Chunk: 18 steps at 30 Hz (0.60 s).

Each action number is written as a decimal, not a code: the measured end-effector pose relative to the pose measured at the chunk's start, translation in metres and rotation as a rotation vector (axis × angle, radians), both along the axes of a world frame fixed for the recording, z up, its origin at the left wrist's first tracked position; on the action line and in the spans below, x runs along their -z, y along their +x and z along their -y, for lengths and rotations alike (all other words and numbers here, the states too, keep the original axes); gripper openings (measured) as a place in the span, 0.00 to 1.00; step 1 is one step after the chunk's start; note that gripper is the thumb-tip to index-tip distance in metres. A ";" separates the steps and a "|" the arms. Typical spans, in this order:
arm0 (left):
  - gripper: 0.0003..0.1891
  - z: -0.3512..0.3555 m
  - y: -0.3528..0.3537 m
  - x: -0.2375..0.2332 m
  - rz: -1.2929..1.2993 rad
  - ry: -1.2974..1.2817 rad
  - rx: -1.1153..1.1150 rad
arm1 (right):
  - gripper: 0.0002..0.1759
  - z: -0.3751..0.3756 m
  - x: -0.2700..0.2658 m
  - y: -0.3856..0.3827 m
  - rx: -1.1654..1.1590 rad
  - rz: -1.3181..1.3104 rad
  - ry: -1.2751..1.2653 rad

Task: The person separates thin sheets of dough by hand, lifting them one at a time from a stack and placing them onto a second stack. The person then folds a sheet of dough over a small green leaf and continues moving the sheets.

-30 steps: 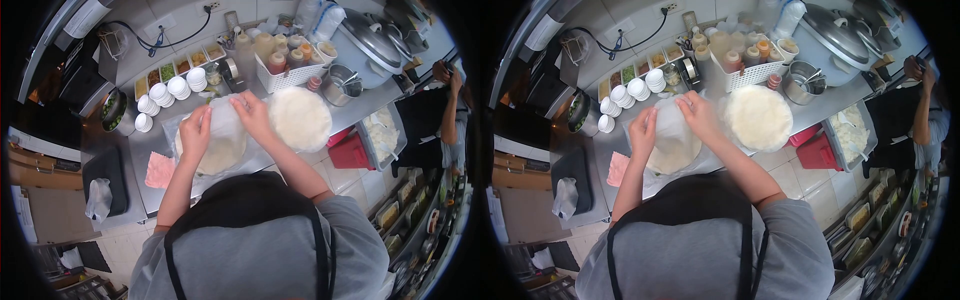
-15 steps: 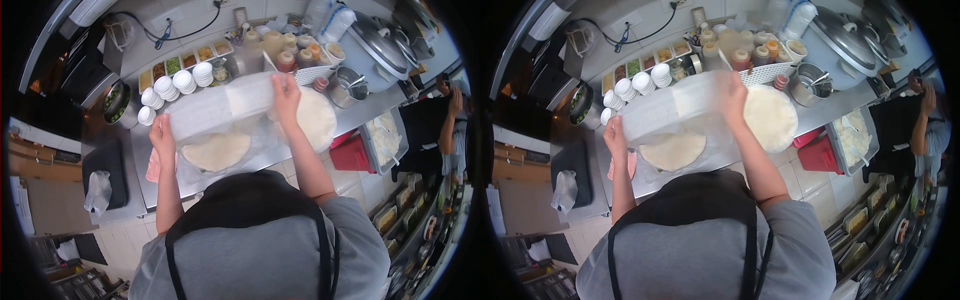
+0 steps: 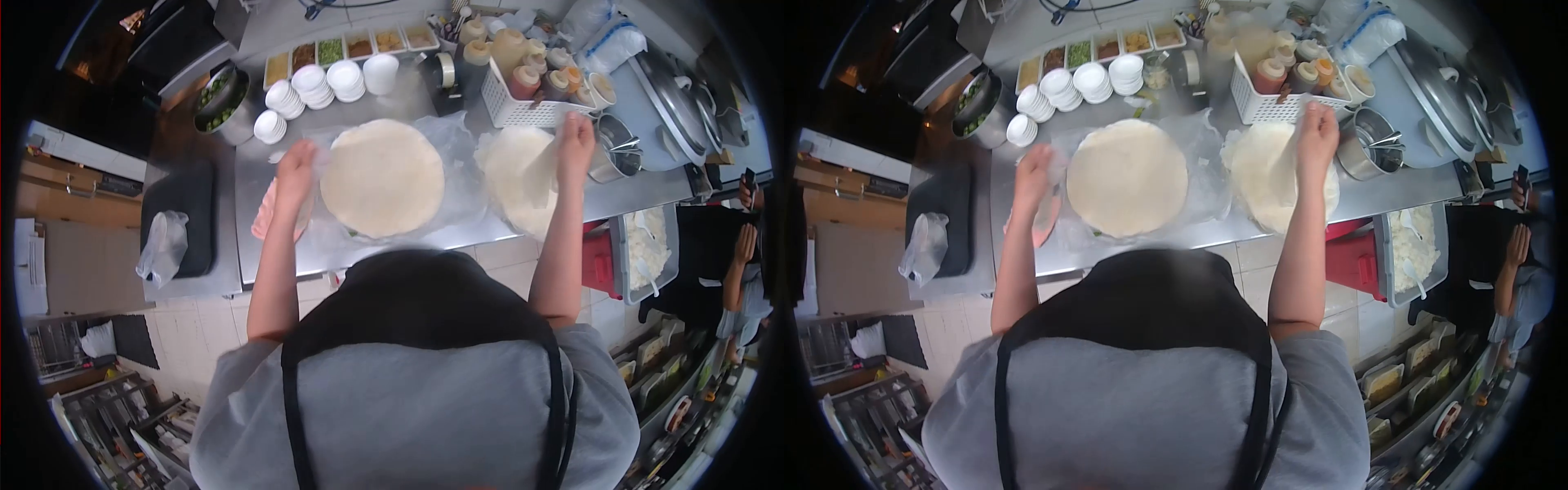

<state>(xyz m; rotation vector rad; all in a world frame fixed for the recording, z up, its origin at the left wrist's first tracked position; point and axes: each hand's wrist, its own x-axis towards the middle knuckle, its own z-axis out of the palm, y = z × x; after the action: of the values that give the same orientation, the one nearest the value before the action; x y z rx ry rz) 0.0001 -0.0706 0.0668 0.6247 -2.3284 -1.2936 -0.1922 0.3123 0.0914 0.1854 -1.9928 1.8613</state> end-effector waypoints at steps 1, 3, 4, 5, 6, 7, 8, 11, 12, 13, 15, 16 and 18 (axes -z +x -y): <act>0.12 -0.019 -0.001 -0.010 -0.011 0.095 0.035 | 0.12 -0.014 0.006 -0.007 -0.014 0.017 0.010; 0.13 -0.031 -0.009 -0.020 -0.070 0.657 0.201 | 0.10 -0.031 0.011 -0.023 -0.033 0.099 -0.102; 0.13 -0.037 -0.010 -0.032 -0.067 0.656 0.186 | 0.10 -0.033 0.012 -0.025 -0.046 0.107 -0.102; 0.13 -0.042 -0.012 -0.046 -0.113 0.845 0.204 | 0.10 -0.033 -0.002 -0.020 -0.148 0.194 -0.289; 0.14 -0.043 -0.013 -0.052 -0.158 1.033 0.223 | 0.11 -0.032 -0.018 -0.014 -0.247 0.284 -0.476; 0.14 -0.040 -0.013 -0.048 -0.153 1.033 0.212 | 0.12 -0.021 -0.033 -0.003 -0.260 0.294 -0.489; 0.14 -0.036 -0.014 -0.039 -0.175 1.050 0.234 | 0.12 -0.011 -0.037 0.001 -0.264 0.308 -0.488; 0.15 -0.021 -0.019 0.015 -0.179 1.063 0.179 | 0.13 0.031 -0.048 0.009 -0.478 0.275 -0.569; 0.15 -0.015 -0.018 0.039 -0.157 1.057 0.116 | 0.13 0.050 -0.054 0.017 -0.579 0.270 -0.576; 0.15 -0.010 -0.014 0.062 -0.150 1.053 0.105 | 0.13 0.067 -0.060 0.025 -0.583 0.281 -0.582; 0.17 -0.005 -0.004 0.097 0.043 0.915 -0.098 | 0.15 0.097 -0.068 0.040 -0.772 0.251 -0.629; 0.17 -0.002 0.003 0.109 0.045 0.917 -0.106 | 0.15 0.108 -0.068 0.047 -0.776 0.259 -0.629; 0.18 0.001 0.010 0.114 0.059 0.783 -0.046 | 0.17 0.126 -0.071 0.058 -0.842 0.258 -0.810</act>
<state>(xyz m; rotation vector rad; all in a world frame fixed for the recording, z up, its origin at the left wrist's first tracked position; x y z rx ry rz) 0.0105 -0.0716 -0.0476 0.9393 -1.7689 -2.1886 -0.1340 0.1862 0.1622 0.6287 -1.1693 3.1937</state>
